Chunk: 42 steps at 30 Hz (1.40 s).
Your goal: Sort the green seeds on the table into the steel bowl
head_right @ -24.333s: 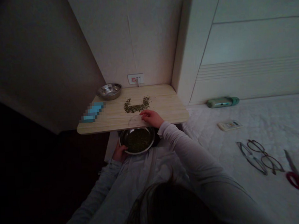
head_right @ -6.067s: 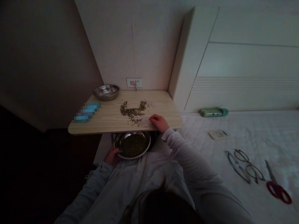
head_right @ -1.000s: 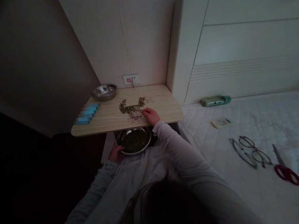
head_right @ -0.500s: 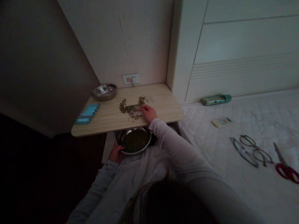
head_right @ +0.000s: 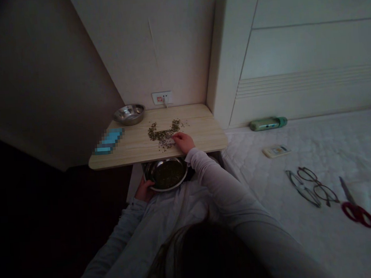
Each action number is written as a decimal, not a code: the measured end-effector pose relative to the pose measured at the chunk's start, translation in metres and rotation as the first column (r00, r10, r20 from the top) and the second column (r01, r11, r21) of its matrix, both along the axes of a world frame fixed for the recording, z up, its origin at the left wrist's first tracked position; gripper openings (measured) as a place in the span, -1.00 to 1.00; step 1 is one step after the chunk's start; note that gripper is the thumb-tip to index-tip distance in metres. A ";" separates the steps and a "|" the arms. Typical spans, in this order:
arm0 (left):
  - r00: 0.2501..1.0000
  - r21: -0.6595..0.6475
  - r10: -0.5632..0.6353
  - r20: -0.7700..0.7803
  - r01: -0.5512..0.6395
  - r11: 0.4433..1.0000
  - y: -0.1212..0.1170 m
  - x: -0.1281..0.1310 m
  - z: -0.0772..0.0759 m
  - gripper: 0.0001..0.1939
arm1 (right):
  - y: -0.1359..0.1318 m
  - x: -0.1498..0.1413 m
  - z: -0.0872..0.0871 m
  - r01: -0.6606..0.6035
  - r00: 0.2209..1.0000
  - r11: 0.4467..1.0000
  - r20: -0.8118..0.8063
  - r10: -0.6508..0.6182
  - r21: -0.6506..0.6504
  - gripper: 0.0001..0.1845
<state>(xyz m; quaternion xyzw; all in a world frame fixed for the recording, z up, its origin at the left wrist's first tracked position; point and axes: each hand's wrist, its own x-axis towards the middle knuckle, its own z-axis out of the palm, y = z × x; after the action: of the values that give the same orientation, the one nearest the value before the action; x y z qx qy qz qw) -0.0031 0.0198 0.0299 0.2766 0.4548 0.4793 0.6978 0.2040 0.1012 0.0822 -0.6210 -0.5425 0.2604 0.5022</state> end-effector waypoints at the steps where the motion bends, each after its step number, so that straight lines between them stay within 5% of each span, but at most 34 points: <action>1: 1.000 0.000 0.006 0.005 -0.006 1.000 0.000 0.000 0.000 -0.34 | 0.000 0.000 0.000 -0.007 1.000 1.000 0.007 0.007 0.002 -0.81; 8: 1.000 -0.001 -0.007 0.024 0.007 1.000 0.000 0.000 -0.002 -0.34 | -0.002 0.000 -0.002 -0.100 0.994 0.995 0.034 0.100 -0.013 -0.82; 42: 1.000 0.013 -0.003 0.007 0.002 1.000 0.002 -0.002 -0.005 -0.31 | -0.011 -0.002 0.006 -0.177 0.983 0.980 -0.061 0.172 -0.090 -0.84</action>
<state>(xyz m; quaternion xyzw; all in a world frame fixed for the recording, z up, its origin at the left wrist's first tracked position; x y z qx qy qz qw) -0.0048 0.0215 0.0249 0.2800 0.4489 0.4823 0.6982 0.2023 0.0901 0.0878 -0.5870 -0.5684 0.3454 0.4615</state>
